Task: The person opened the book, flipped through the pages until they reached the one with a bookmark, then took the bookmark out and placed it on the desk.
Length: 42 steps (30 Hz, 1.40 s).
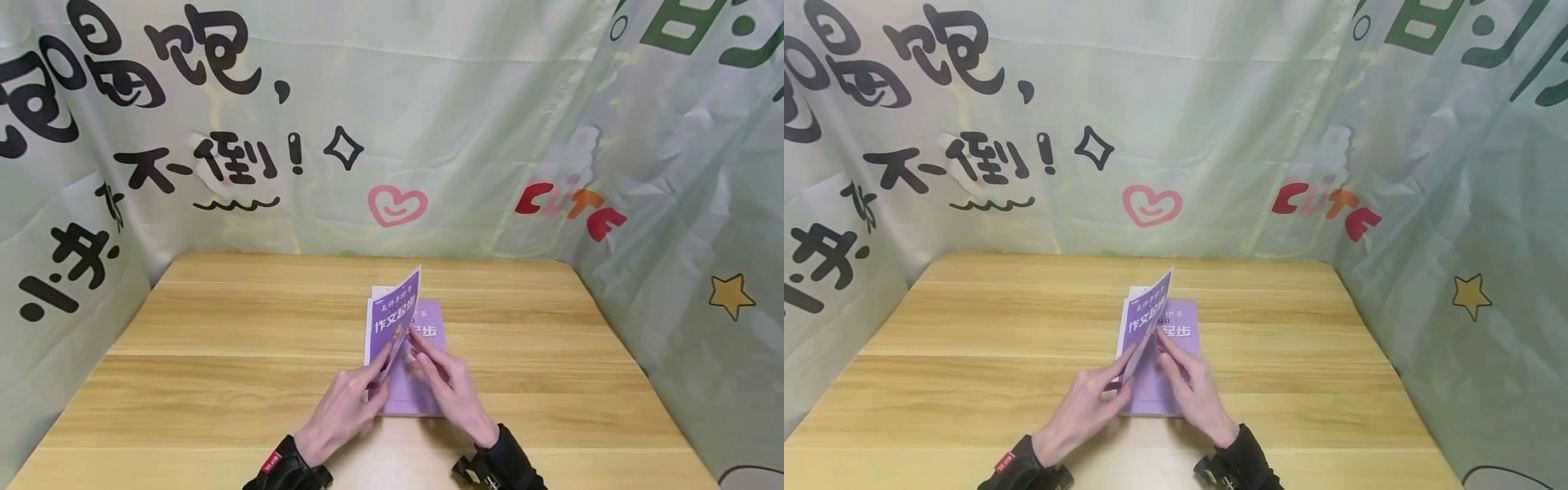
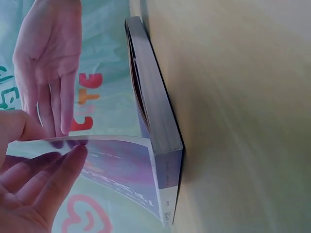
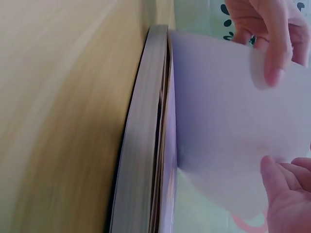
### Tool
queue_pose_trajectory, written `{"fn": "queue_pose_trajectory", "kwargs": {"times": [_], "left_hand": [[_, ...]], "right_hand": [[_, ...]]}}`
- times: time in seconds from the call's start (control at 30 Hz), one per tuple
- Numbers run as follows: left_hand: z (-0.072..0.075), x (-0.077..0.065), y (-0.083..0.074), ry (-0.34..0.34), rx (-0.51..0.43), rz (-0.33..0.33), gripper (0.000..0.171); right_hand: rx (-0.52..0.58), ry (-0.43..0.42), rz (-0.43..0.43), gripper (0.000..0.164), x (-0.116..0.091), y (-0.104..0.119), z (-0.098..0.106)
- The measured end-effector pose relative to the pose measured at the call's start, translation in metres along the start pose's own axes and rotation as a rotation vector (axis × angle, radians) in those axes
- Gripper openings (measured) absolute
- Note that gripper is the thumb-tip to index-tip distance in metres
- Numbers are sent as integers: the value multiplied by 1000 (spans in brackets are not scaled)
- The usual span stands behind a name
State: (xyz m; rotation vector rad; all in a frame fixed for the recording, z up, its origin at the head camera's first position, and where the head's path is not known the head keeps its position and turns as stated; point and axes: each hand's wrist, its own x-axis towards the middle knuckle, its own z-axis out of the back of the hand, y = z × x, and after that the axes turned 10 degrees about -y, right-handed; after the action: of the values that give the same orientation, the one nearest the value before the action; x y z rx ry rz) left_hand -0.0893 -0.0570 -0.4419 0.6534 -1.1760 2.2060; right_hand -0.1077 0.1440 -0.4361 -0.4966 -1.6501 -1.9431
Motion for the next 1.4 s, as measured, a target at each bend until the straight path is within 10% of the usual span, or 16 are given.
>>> {"fn": "queue_pose_trajectory", "kwargs": {"times": [0.3,0.8,1.4], "left_hand": [[6,6,-3,-186,30,-120,75],[37,24,-4,-277,234,-205,52],[55,24,7,-114,621,-161,52]], "right_hand": [[-45,124,27,44,5,4,-17],[-228,312,-24,46,8,-1,-36],[-501,466,30,53,11,-4,-48]]}}
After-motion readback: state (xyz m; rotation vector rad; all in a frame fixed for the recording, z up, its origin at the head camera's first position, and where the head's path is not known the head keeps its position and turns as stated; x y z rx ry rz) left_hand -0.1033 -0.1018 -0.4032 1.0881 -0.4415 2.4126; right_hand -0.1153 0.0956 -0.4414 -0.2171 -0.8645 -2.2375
